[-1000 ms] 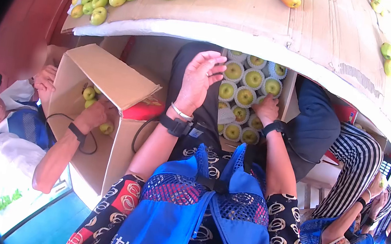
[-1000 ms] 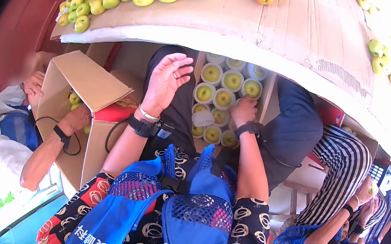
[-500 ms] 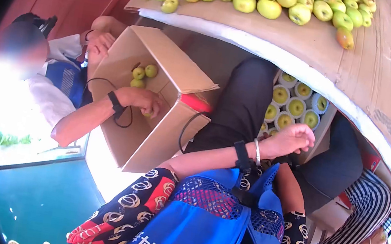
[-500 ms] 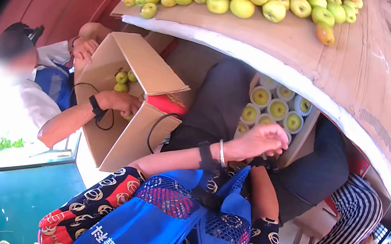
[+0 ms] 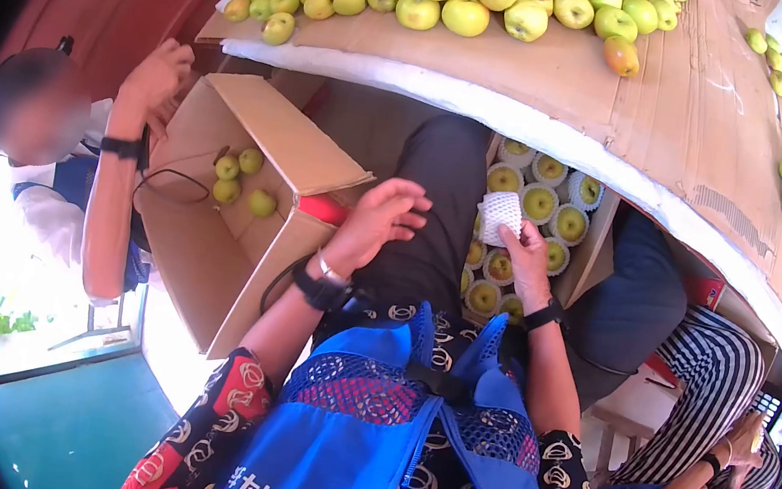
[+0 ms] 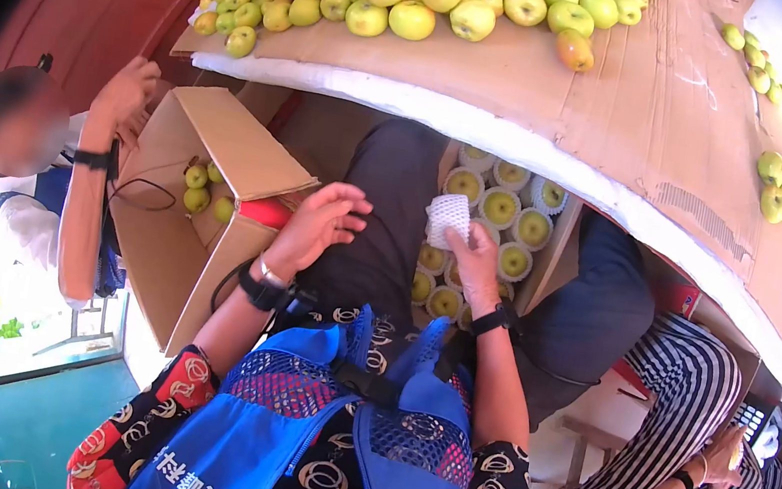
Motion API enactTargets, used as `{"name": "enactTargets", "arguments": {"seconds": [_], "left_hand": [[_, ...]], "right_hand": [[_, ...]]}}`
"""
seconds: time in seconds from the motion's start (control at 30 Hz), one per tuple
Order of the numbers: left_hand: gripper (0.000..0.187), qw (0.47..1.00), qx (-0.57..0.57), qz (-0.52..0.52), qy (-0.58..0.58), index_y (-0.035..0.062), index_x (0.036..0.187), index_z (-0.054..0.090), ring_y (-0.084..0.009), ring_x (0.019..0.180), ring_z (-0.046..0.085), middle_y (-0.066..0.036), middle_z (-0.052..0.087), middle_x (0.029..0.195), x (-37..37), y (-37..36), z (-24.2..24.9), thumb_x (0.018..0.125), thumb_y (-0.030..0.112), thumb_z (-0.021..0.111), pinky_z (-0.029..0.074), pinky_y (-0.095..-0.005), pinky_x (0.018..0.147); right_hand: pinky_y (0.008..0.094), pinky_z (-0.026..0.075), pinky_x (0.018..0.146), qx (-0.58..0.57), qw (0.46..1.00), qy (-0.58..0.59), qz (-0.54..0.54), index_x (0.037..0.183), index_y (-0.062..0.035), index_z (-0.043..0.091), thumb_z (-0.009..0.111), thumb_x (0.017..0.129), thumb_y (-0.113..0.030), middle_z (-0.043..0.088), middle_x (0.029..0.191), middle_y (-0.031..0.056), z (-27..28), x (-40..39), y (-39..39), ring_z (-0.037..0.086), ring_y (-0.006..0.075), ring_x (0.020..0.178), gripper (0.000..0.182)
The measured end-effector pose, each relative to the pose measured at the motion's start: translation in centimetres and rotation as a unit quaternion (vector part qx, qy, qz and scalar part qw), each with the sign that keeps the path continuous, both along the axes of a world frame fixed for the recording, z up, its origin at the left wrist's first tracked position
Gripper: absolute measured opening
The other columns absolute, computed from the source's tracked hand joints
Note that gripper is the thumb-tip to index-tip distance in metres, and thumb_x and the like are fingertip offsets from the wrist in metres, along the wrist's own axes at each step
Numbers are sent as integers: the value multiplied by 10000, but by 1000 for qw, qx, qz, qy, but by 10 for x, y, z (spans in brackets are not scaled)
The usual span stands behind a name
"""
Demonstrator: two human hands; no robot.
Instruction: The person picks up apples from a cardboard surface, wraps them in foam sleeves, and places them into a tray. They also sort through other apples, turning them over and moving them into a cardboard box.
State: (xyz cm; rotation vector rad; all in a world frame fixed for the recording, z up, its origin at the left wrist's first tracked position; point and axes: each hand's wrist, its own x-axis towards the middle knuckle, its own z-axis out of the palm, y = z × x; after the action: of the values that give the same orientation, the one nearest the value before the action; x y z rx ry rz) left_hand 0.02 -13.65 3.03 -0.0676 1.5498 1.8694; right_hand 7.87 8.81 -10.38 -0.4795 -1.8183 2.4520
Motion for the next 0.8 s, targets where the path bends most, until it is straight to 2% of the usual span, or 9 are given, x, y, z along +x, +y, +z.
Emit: {"name": "enactTargets", "arguments": {"seconds": [0.1,0.17,0.37,0.4,0.47,0.5,0.57,0.67,0.8], "left_hand": [[174,997,-74,1,7,82,1055,510,-84,732,566,-28,591,886,14,-23,-4,896,150,493,459,-211,630],[164,985,-151,-70,49,72,1041,504,-66,643,545,-4,560,751,29,-33,-11,888,126,482,448,-194,578],[179,972,-180,-152,-8,42,1047,496,-61,638,533,-6,555,751,60,-47,7,885,117,481,448,-189,555],[179,972,-177,-155,-11,42,1047,496,-61,638,533,-6,555,751,59,-39,6,885,117,481,448,-189,555],[192,980,-106,-160,52,48,1069,505,-86,793,561,-31,577,865,48,-9,7,888,111,493,469,-227,700],[192,980,-104,-160,55,48,1069,505,-86,793,561,-31,577,865,44,9,6,888,111,493,469,-227,700],[218,980,36,-80,180,44,1087,502,-116,966,527,-45,562,993,39,48,3,878,100,520,428,-267,849],[243,984,127,-26,119,45,1098,496,-125,1064,476,-44,537,1072,30,72,-11,864,91,546,372,-285,929],[269,985,139,8,101,50,1129,479,-108,1044,485,-28,537,1089,29,74,-21,870,91,539,386,-275,907]], "right_hand": [[257,455,773,-49,998,-23,32,1071,-57,564,560,872,-189,612,1000,-1,25,1,1,566,88,897,239],[290,433,851,-200,979,32,13,1110,-1,535,515,881,-170,593,1052,48,40,3,-1,557,132,956,285],[380,327,1002,-385,919,80,23,1249,30,404,419,899,-211,494,1231,99,68,6,-3,458,216,1151,425],[377,316,1005,-390,917,80,8,1254,21,403,421,897,-216,482,1244,103,65,7,-5,444,215,1165,428],[372,318,1001,-366,927,76,7,1254,17,404,424,894,-213,480,1246,104,72,10,-6,447,214,1160,428],[366,320,998,-343,936,75,9,1254,14,404,426,891,-210,478,1248,106,75,10,-6,450,214,1156,428],[355,317,996,-322,943,83,7,1241,9,426,449,873,-187,492,1229,99,75,12,-7,455,201,1143,418],[330,316,993,-268,960,75,-21,1202,7,478,469,830,-85,523,1180,68,75,17,-12,454,162,1123,383],[304,321,976,-225,973,43,-5,1151,-9,540,476,803,1,492,1210,36,55,23,-20,448,148,1122,354]]}}
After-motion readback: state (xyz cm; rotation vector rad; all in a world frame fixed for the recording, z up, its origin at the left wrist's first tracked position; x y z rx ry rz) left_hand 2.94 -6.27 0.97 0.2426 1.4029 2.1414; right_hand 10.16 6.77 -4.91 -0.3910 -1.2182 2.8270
